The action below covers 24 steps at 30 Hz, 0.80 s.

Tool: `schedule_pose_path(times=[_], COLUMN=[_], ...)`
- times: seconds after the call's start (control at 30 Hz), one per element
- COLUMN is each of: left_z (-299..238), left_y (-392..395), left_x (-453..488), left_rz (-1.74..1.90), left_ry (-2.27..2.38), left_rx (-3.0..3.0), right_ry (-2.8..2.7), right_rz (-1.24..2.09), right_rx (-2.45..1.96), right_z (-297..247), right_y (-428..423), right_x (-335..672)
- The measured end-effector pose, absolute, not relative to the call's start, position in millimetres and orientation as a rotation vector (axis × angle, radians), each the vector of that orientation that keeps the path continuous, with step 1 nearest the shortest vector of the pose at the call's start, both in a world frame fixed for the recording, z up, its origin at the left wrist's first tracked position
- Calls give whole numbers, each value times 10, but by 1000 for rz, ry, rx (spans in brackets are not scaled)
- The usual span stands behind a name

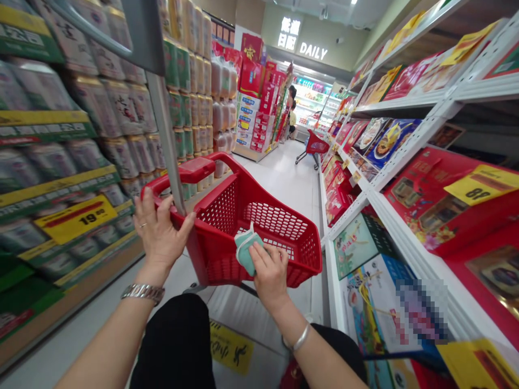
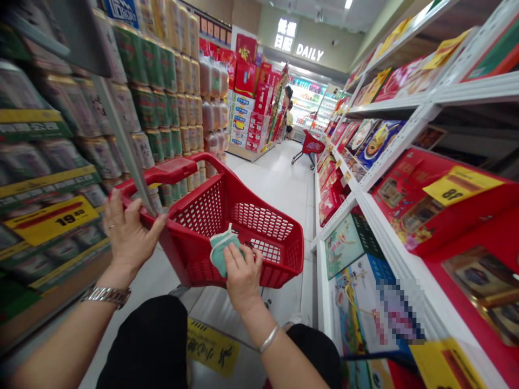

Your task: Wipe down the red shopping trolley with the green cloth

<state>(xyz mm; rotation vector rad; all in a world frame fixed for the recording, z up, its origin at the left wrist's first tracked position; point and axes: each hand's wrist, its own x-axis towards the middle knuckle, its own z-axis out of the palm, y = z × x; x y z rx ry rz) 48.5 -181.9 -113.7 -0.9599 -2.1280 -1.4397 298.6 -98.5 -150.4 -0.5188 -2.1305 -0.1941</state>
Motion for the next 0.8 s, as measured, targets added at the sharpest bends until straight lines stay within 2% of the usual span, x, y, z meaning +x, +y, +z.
schedule_pose_path(times=[0.2, 0.33, 0.47, 0.8], left_z=[-1131, -1048, -1062, -1300], left_y=[-1932, -1846, -1719, -1558], left_x=[704, 790, 809, 691], left_rz=[-1489, -1658, -1803, -1907], left_ry=[-2229, -2284, -2178, -1916], left_rx=[-903, -767, -766, -803], right_ry=[-2173, -2179, -2174, -2192], right_rz=[-219, -243, -307, -402], right_rx=[-590, -658, -739, -931], right_z=[-1548, -1594, -1659, -1834], right_y=[-884, -802, -686, -272], right_x=[3398, 3661, 3959, 4814])
